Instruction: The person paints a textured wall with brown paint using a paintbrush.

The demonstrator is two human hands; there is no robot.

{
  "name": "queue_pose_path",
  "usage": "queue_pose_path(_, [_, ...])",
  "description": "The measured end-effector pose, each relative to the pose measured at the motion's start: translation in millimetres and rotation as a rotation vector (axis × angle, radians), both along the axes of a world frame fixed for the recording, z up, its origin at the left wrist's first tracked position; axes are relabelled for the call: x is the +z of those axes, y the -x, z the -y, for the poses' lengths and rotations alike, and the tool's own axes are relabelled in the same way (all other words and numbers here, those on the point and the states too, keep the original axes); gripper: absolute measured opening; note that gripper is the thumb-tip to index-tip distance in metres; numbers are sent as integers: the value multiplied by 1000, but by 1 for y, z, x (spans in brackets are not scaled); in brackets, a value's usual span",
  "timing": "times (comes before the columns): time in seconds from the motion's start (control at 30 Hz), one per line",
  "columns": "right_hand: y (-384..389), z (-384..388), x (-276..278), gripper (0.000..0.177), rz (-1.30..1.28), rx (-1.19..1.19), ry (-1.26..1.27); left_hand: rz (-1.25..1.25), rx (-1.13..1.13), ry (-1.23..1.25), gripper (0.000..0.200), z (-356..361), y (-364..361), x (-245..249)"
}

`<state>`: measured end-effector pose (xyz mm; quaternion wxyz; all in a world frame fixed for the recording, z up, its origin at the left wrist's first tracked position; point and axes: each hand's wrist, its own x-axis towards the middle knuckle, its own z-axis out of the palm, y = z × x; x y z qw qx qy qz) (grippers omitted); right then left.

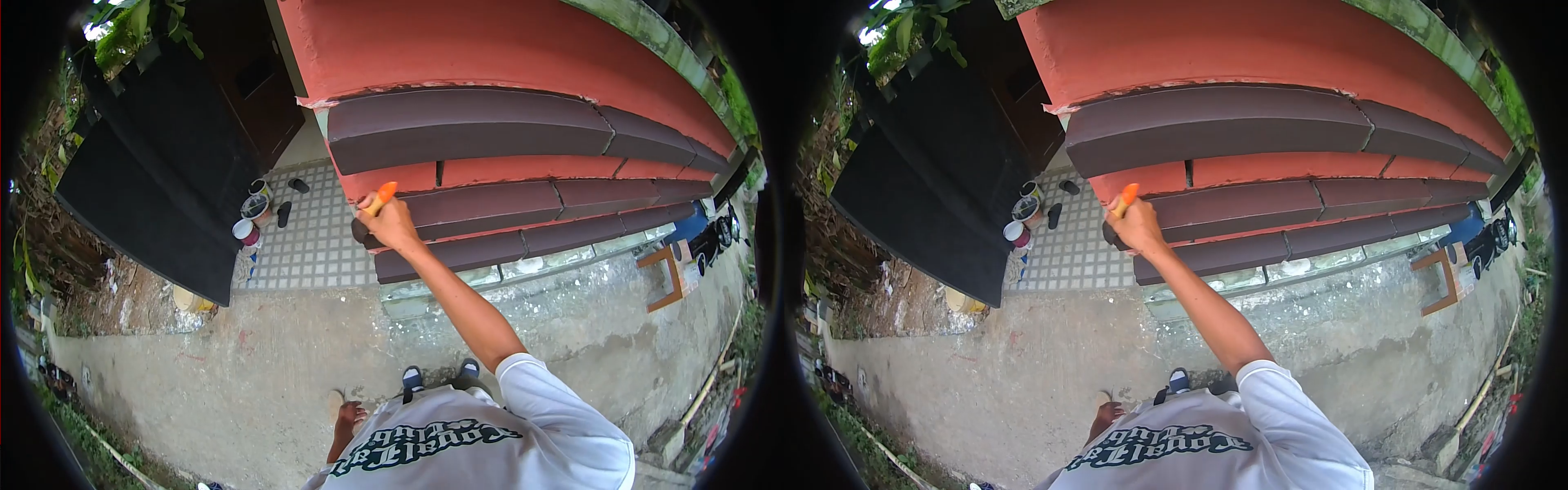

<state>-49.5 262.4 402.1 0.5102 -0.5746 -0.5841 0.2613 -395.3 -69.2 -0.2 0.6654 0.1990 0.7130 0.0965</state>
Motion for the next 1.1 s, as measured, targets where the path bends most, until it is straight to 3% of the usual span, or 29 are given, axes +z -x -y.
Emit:
queue_pose_path(0.1, [-26,13,17,15,19,-63,102,25,38,-9,38,-13,0,4])
queue_pose_path(0.13, [-38,13,11,19,101,-103,-16,27,22,-17,38,-15,-1,7])
queue_pose_path(0.2, [-72,14,6,18,164,-115,-17,29,-12,-34,38,-19,-2,12])
queue_pose_path(0.3, [-130,19,4,14,69,-161,91,44,-64,-14,39,-24,0,0])
queue_pose_path(0.4, [-190,36,11,14,44,-225,140,-12,-334,-129,40,-23,-2,8])
queue_pose_path(0.5, [-248,54,13,15,82,-336,122,7,-227,20,41,-34,-8,5])
queue_pose_path(0.63, [-309,79,24,17,164,-488,153,-49,-488,-194,41,-34,-17,11])
queue_pose_path(0.8, [-371,98,23,16,218,-648,156,35,-346,-147,38,-48,-30,-12])
queue_pose_path(0.93, [-406,115,15,18,205,-737,94,-21,-496,-265,37,-46,-56,4])
queue_pose_path(1.03, [-429,130,3,17,35,-738,54,-62,-562,-255,37,-41,-84,23])
queue_pose_path(1.1, [-441,138,-10,16,-255,-658,-63,-89,-566,-259,36,-33,-106,36])
